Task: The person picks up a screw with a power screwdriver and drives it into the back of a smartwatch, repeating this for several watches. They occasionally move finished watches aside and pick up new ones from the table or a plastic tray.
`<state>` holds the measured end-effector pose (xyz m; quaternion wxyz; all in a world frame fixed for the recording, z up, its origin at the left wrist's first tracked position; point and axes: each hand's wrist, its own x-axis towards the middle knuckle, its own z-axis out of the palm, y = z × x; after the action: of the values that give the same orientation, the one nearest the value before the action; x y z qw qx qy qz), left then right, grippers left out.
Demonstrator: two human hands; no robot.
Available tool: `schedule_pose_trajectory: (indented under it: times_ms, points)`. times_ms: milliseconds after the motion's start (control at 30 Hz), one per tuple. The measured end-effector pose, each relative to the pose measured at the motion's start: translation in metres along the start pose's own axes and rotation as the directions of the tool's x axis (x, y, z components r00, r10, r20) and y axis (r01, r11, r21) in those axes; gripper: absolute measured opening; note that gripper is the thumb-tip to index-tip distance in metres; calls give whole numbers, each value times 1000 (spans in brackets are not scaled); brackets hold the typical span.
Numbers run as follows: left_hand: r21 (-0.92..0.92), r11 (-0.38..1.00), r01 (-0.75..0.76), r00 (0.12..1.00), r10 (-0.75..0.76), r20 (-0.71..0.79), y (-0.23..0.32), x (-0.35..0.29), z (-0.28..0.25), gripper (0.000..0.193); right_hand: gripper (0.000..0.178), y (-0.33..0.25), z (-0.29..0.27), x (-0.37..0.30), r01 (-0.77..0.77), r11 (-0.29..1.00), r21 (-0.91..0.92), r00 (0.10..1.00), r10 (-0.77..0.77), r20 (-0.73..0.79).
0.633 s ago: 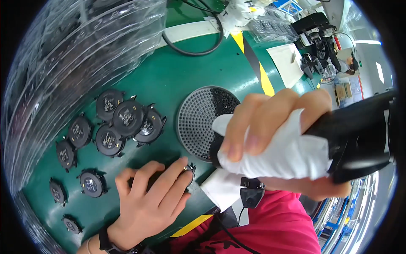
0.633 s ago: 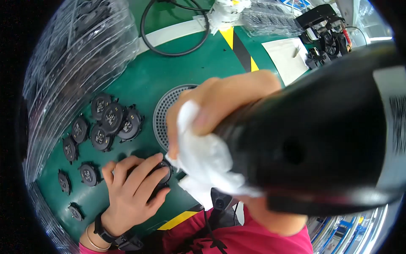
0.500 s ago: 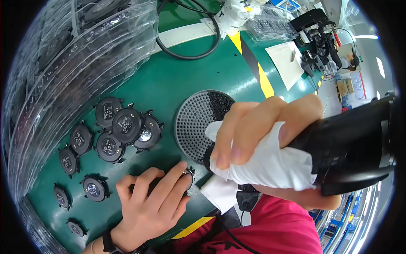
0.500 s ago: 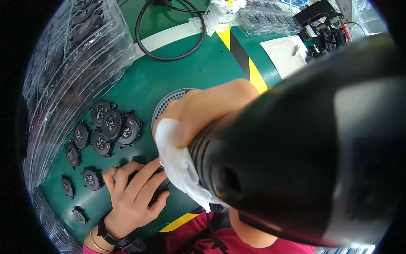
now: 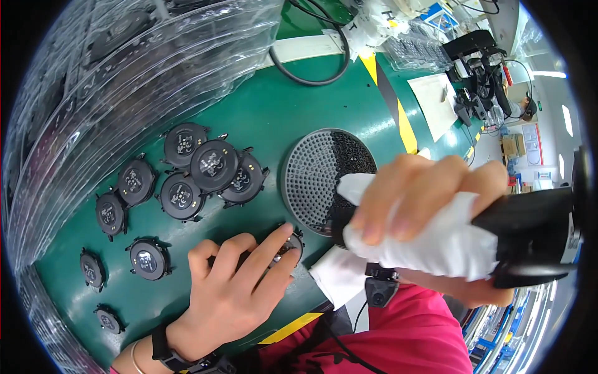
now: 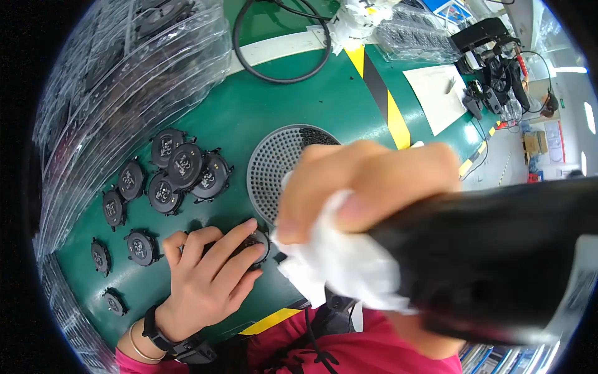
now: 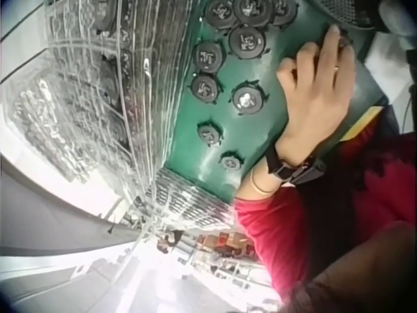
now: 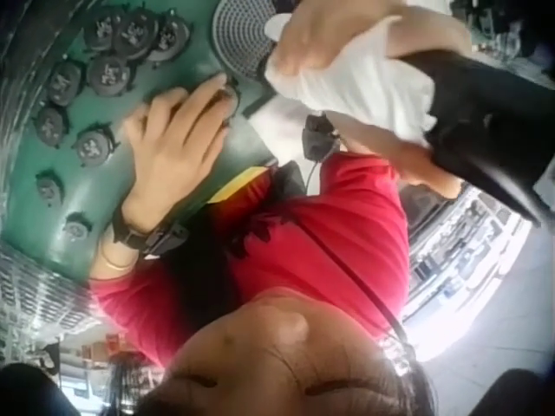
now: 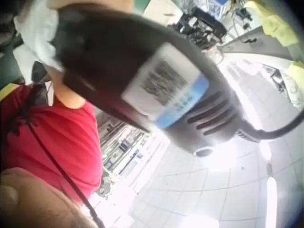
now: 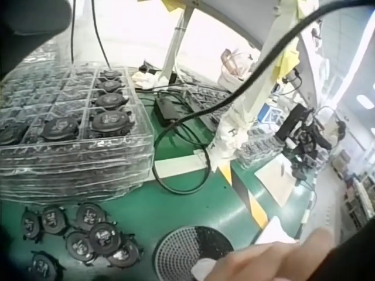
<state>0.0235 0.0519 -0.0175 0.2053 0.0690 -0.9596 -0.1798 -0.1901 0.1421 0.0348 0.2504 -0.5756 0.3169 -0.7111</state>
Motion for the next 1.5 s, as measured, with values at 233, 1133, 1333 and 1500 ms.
schedule_pose_trajectory:
  times_ms: [233,1133,1333,1500]
  points:
    - [-35,999,15,1000,-16,-9,1,-2,10,38,62,3,2,-3,30,999,-15,1000,-30,1]
    - [58,993,99,995,-97,-26,5,-4,2,36,75,4,3,-1,17,1000,-2,991,-17,-130]
    - [-22,998,63,996,-65,-64,0,-3,9,41,79,16,-7,1,40,999,-29,999,-40,30]
    - [-58,998,22,1000,-21,21,-2,1,7,46,79,17,-9,2,46,998,-49,997,-43,64]
